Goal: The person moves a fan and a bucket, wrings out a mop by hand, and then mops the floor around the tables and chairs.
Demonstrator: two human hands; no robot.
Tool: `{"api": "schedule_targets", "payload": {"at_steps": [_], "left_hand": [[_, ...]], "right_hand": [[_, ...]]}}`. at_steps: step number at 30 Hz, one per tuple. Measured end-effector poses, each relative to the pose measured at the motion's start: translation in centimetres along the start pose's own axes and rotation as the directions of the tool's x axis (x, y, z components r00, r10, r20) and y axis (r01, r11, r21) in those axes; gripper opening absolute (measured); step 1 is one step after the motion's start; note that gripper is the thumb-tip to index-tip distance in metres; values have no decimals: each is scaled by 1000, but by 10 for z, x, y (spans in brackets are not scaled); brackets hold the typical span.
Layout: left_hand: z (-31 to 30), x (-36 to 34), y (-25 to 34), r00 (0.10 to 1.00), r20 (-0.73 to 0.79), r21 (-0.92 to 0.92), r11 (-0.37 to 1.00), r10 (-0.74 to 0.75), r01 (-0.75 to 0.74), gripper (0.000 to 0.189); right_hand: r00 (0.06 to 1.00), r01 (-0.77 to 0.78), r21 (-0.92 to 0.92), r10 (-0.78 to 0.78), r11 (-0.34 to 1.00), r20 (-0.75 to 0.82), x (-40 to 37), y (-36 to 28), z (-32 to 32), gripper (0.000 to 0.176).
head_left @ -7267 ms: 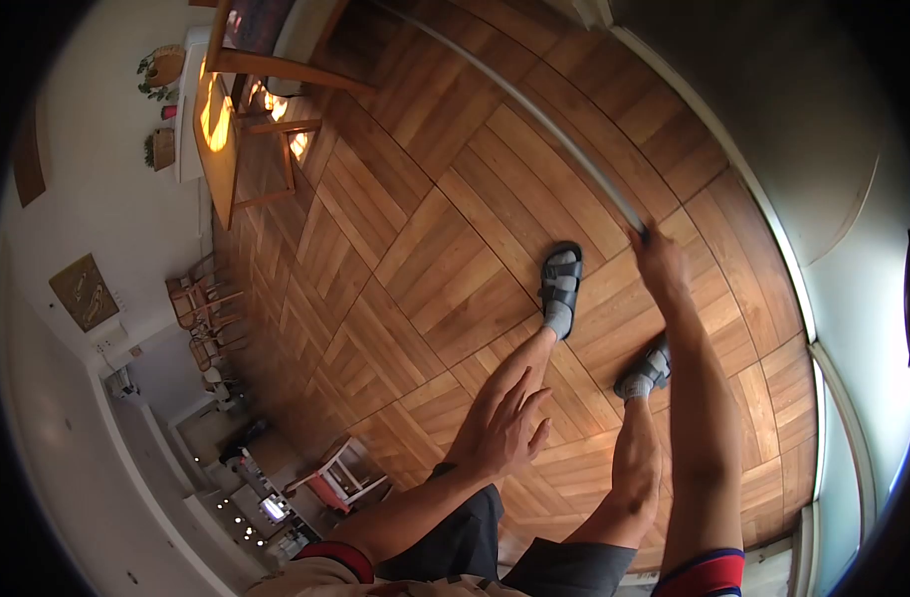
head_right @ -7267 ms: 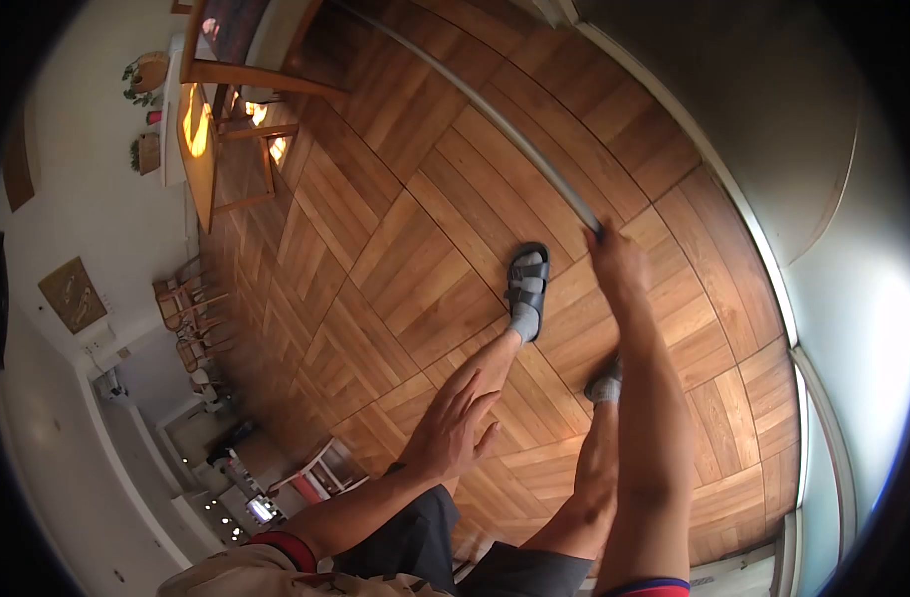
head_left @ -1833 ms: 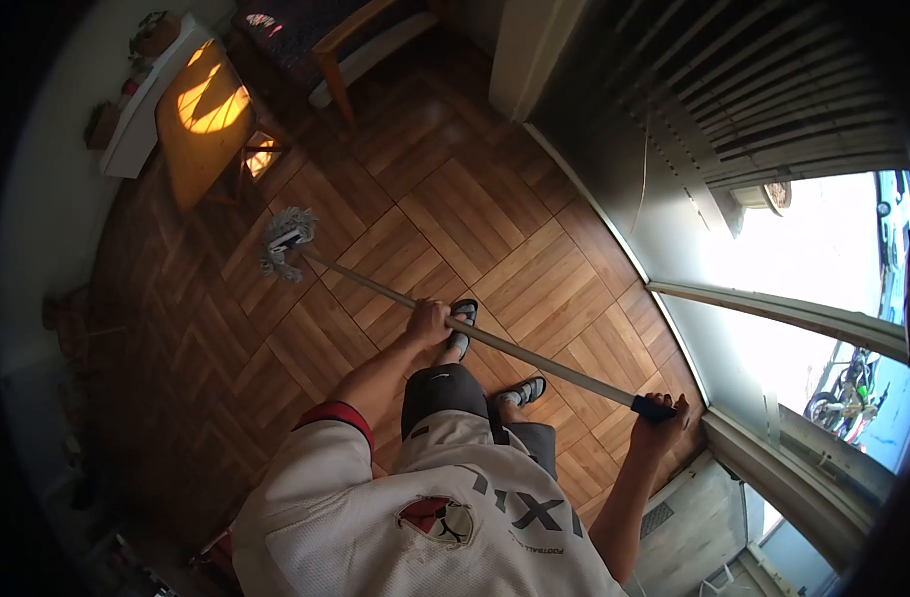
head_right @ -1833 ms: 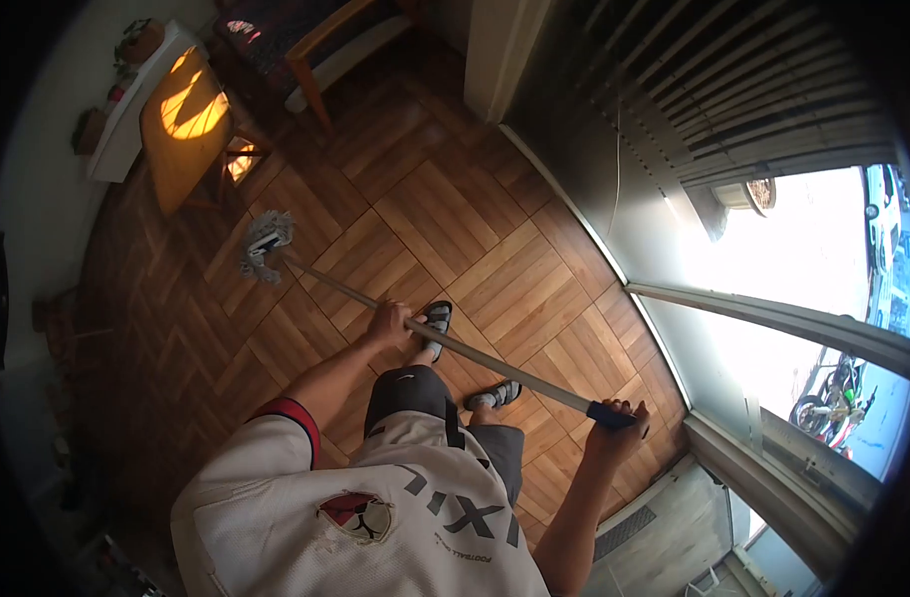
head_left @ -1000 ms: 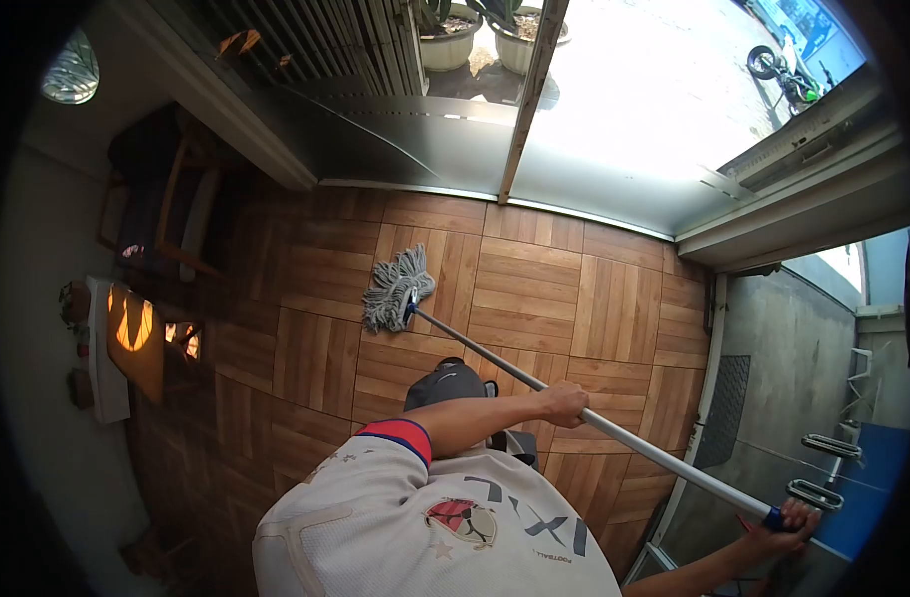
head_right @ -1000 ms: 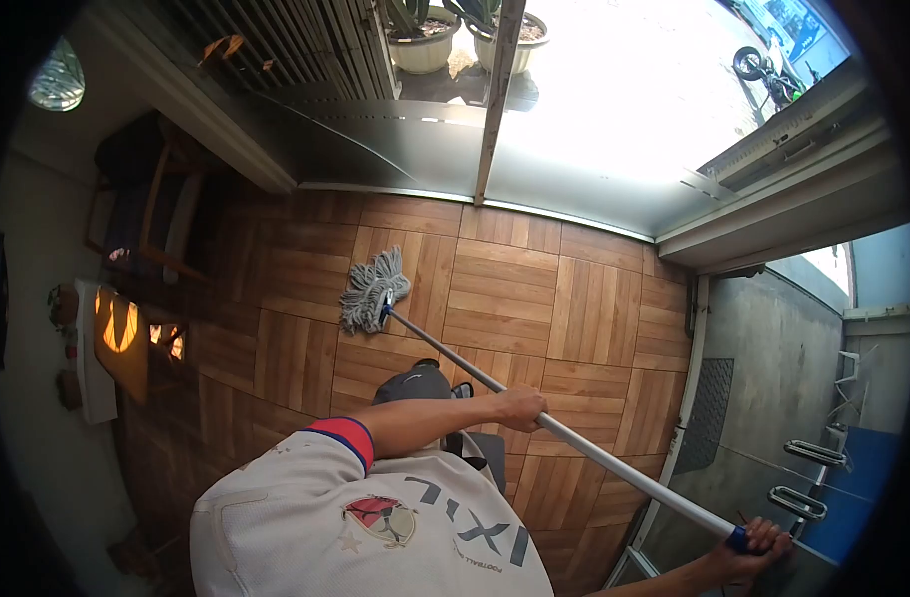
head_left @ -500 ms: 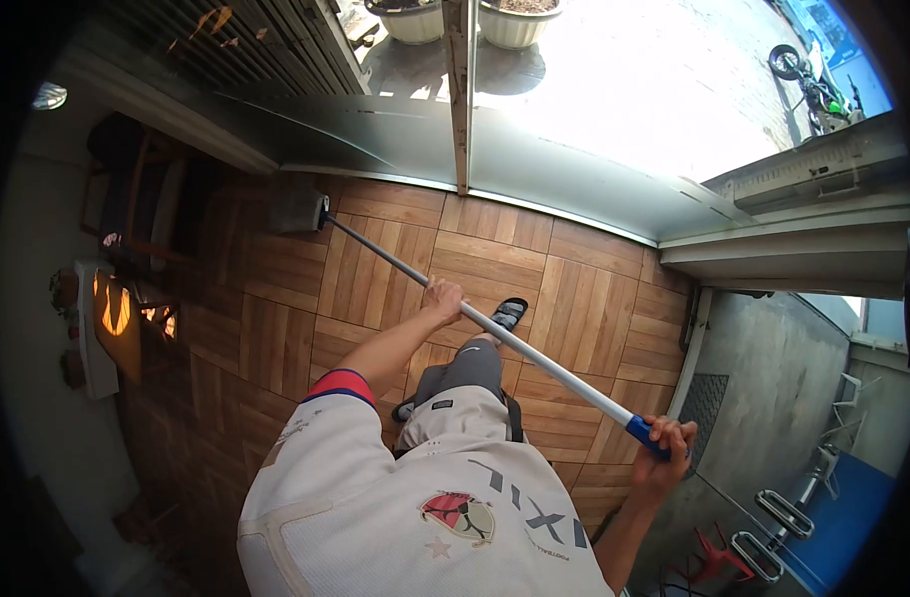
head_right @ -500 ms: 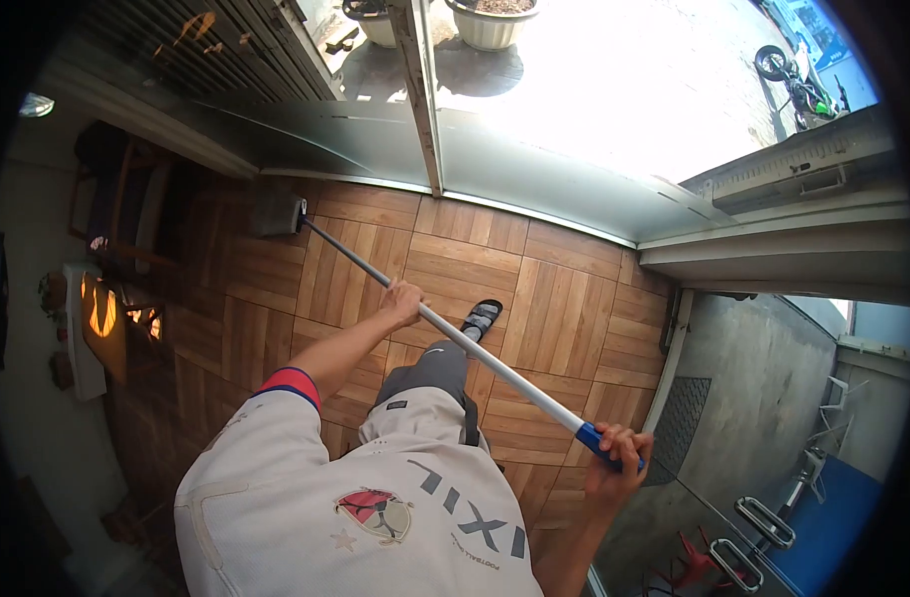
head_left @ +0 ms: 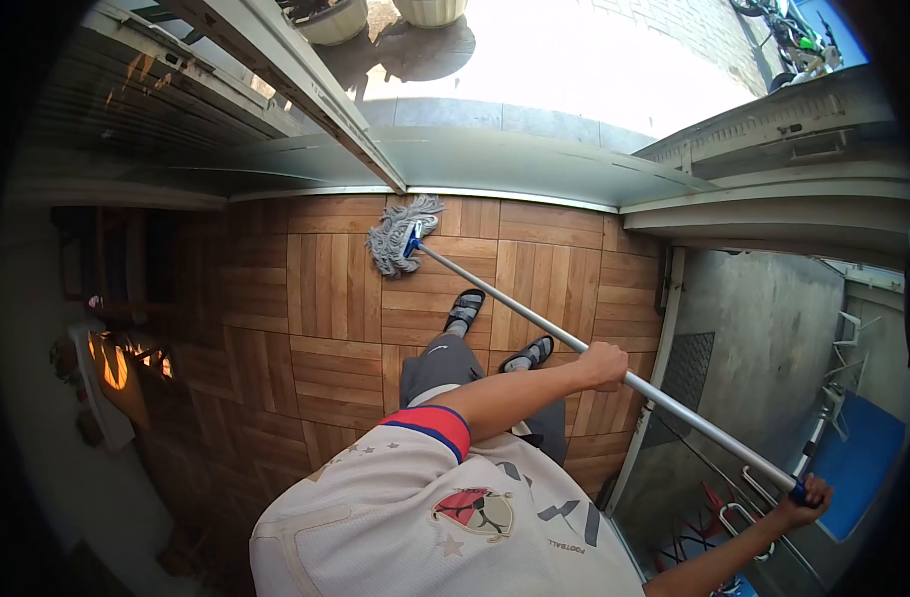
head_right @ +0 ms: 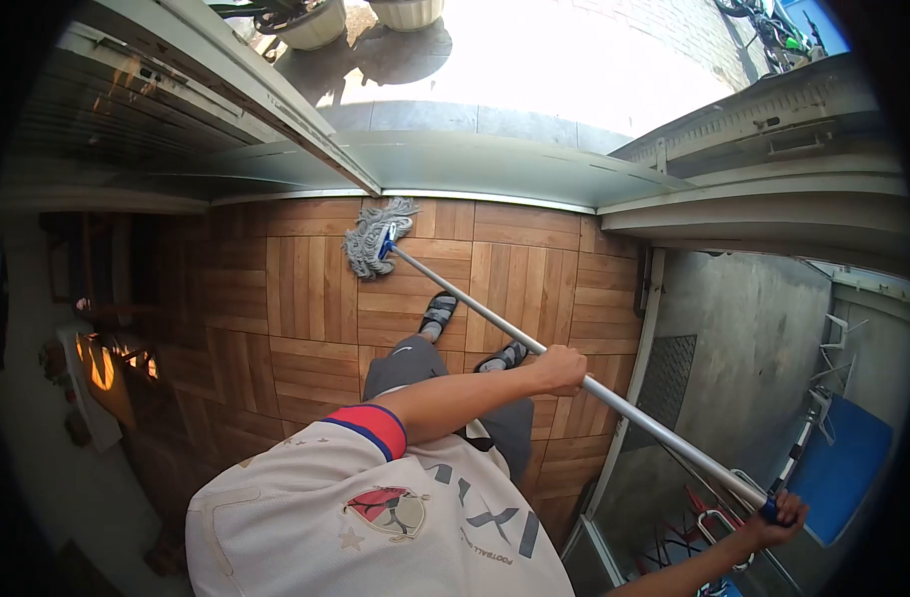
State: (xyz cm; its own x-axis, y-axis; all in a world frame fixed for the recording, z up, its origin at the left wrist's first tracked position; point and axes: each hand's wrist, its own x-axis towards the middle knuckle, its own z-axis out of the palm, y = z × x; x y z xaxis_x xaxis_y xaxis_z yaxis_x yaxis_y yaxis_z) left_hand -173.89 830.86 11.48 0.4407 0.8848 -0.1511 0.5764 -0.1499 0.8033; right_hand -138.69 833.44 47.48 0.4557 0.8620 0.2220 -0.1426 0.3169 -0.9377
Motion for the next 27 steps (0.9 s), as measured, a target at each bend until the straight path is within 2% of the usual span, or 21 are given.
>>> {"api": "schedule_targets", "payload": {"at_steps": [1,2,3,4,6,7,8,9,10,12,14,15,16,17,19,20,21,22,23,24,27], "left_hand": [[-14,-9,-29,997,62,4,999,-40,40,28],[-8,-18,-66,981,23,22,981,-192,192,23],[-18,-35,-104,963,39,73,961,-268,265,21],[-23,-58,-144,937,-7,131,929,-349,347,20],[-39,-109,-210,793,-145,295,740,-591,605,29],[-41,-134,-237,696,-207,372,603,-687,706,32],[-29,-156,-265,601,-284,370,493,-747,787,32],[-38,-160,-257,561,-310,358,452,-768,817,27],[-31,-135,-240,572,-277,362,468,-772,807,25],[-12,-93,-207,589,-202,376,493,-783,784,22],[24,-20,-153,715,-66,353,654,-696,669,19],[47,18,-118,817,-32,358,756,-576,548,21],[70,60,-75,861,-55,229,833,-506,504,26],[82,100,-20,915,-58,180,897,-399,403,30],[104,168,88,987,-51,7,989,-150,150,37],[102,194,141,994,-71,-93,993,-79,72,38],[113,218,177,991,-132,-167,984,35,-57,40],[114,240,209,990,-122,-178,980,64,-86,41],[112,260,230,987,-115,-163,978,114,-132,43],[110,277,242,964,-195,-134,969,178,-206,35],[125,327,255,943,-276,-114,967,187,-226,24]], "right_hand": [[991,-114,51,110,992,72,-6,37,8,33],[979,-152,103,135,983,152,-25,81,31,31],[950,-289,141,265,947,167,-45,121,50,28],[896,-437,209,401,875,193,-73,156,74,22],[761,-643,224,577,733,295,-135,208,112,9],[699,-702,164,626,693,346,-161,225,123,9],[641,-742,89,666,664,381,-180,236,125,9],[631,-739,68,654,670,417,-181,241,120,11],[615,-737,43,644,674,455,-171,244,109,13],[651,-720,79,632,689,420,-115,242,66,14],[711,-677,115,604,727,361,-45,219,11,17],[752,-638,131,577,759,318,-8,191,-21,20],[818,-556,108,519,824,247,28,156,-51,23],[866,-477,120,441,871,236,67,112,-86,23],[910,-292,94,246,952,333,122,-1,-124,24],[888,-225,47,185,973,420,135,-59,-124,24],[953,20,-50,-4,999,302,149,-111,-156,27],[948,262,-225,-294,939,-124,126,-118,-72,36],[960,265,-212,-277,941,-29,133,-136,-75,36],[964,266,-199,-258,943,67,139,-153,-74,37],[900,253,-144,-178,957,397,240,-209,-181,28]]}}
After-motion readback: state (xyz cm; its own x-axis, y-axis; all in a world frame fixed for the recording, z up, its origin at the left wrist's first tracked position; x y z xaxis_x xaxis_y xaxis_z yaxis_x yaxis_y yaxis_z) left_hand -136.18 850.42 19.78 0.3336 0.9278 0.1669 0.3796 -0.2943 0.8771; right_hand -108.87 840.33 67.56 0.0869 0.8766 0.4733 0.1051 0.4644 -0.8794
